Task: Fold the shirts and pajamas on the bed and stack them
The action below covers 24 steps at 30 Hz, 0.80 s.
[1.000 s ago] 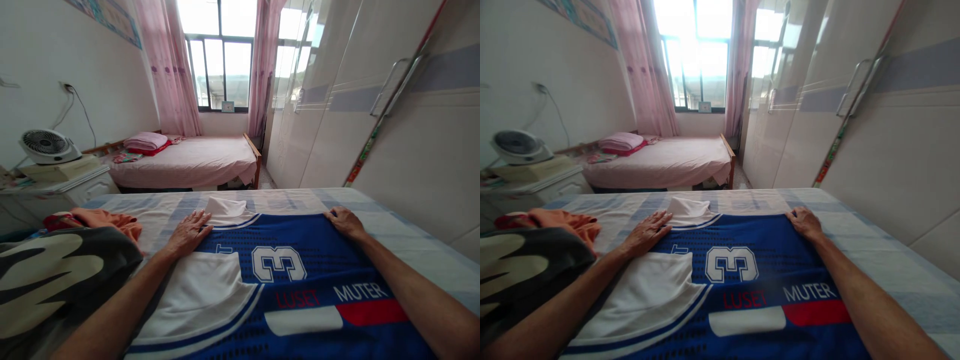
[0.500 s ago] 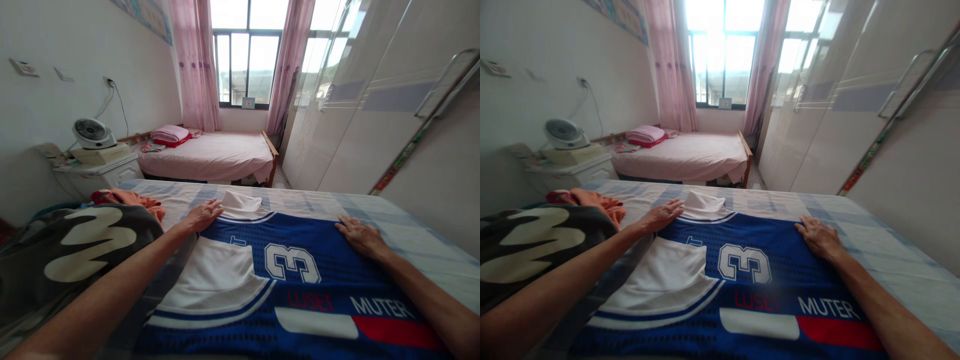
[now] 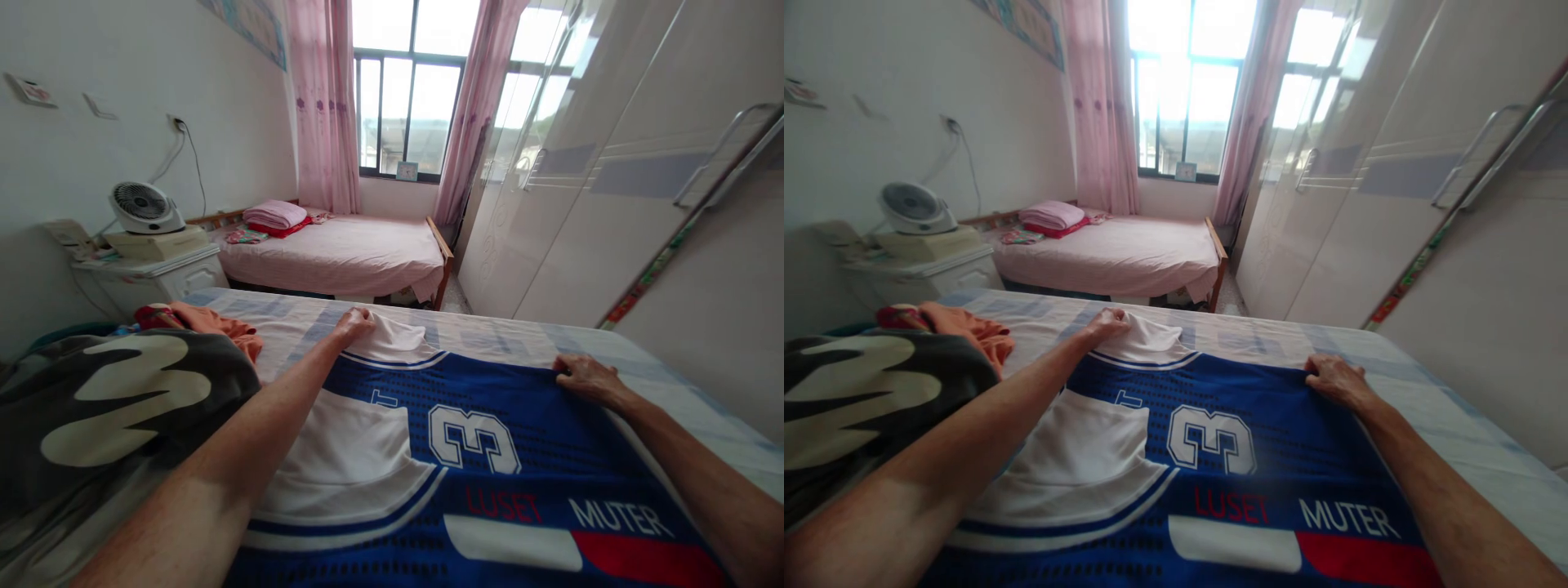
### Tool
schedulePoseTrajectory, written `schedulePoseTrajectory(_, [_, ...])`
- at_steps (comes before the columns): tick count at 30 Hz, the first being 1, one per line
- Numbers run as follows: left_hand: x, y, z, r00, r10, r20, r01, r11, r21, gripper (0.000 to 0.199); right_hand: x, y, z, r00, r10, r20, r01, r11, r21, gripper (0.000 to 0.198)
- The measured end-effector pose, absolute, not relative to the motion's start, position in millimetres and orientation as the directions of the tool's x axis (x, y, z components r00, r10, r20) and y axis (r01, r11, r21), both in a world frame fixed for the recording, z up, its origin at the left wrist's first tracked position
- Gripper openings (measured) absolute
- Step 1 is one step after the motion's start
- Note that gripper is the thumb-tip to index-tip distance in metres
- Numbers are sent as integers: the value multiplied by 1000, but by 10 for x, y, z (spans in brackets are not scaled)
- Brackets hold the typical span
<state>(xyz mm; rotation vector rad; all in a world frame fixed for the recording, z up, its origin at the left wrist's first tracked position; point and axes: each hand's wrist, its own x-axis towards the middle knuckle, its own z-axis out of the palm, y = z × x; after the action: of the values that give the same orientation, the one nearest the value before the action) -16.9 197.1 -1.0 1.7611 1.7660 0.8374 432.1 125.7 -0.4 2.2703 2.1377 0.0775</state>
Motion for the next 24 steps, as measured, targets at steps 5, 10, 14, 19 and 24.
schedulePoseTrajectory(5, [-308,1550,358,54,976,213,446,-214,869,29,4274,828,186,22,971,239,999,-31,35,29])
schedulePoseTrajectory(10, [-718,644,486,354,886,299,284,-407,868,37,4413,86,52,-70,877,475,996,90,-20,25])
schedulePoseTrajectory(14, [-863,44,241,555,819,147,523,-481,704,19,4548,-339,-309,-63,908,415,991,105,-80,20])
schedulePoseTrajectory(19, [-788,-146,82,570,805,165,582,-538,610,22,4551,-418,-476,4,910,415,991,52,-123,23])
schedulePoseTrajectory(24, [-836,-198,225,563,823,74,581,-458,673,21,4526,-422,-344,49,932,360,983,18,-180,25])
